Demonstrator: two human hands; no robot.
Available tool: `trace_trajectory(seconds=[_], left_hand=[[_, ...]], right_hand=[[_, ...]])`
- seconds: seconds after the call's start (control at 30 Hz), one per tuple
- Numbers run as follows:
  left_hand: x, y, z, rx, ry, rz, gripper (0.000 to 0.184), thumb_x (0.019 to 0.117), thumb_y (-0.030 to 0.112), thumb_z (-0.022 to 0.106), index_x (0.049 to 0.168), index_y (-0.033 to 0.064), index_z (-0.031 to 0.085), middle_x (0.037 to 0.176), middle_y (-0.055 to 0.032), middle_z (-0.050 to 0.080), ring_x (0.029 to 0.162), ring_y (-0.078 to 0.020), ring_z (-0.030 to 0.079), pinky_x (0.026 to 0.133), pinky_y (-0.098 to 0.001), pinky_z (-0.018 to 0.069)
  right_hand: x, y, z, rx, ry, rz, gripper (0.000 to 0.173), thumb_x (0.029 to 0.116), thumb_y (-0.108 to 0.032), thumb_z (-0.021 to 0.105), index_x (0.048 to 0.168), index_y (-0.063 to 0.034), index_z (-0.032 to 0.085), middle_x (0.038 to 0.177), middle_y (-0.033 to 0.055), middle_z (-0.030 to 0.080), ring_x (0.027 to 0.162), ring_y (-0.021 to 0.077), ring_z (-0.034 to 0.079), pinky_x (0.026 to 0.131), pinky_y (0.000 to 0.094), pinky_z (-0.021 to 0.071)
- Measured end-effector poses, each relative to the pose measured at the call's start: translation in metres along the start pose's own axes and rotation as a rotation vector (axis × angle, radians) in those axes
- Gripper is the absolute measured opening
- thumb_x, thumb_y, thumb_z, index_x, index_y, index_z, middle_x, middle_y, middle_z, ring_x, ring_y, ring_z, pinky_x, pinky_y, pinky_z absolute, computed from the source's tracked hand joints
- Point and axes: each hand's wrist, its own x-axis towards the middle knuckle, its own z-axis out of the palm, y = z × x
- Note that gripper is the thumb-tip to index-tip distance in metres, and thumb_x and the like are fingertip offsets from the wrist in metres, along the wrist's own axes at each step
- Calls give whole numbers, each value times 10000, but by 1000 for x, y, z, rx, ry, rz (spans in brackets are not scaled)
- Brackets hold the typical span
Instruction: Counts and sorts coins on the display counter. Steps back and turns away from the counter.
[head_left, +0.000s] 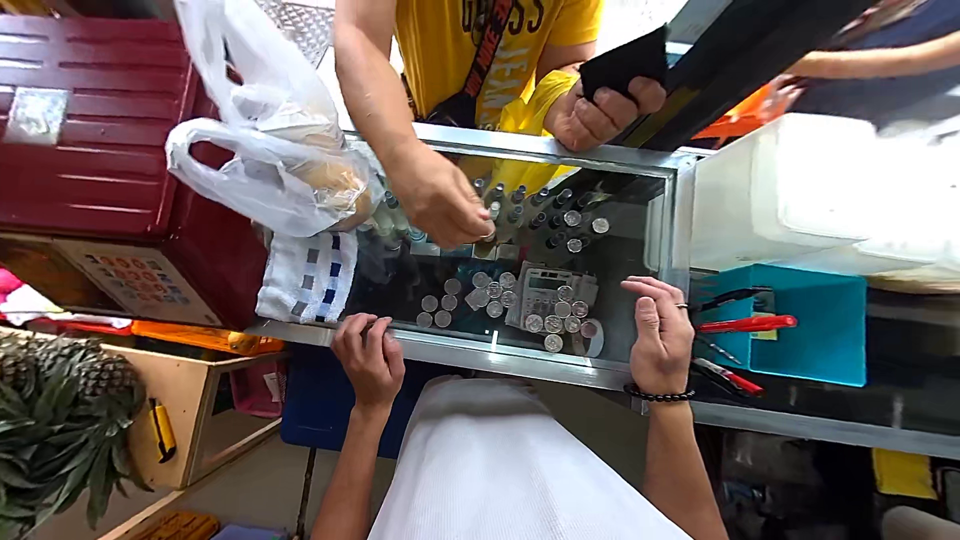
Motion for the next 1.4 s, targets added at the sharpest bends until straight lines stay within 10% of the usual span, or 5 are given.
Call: trace_trajectory(seconds=[1.4], left_hand=[[-1,-12,11,71,148,142,470,1057,330,297,1074,78,693,1117,-172,637,1159,-313,556,1042,-437,383]], right_hand=[[-9,2,7,-173,-63,-45,337,1025,-317,545,1172,-80,736,1405,165,586,1354,341,507,1124,493,423]])
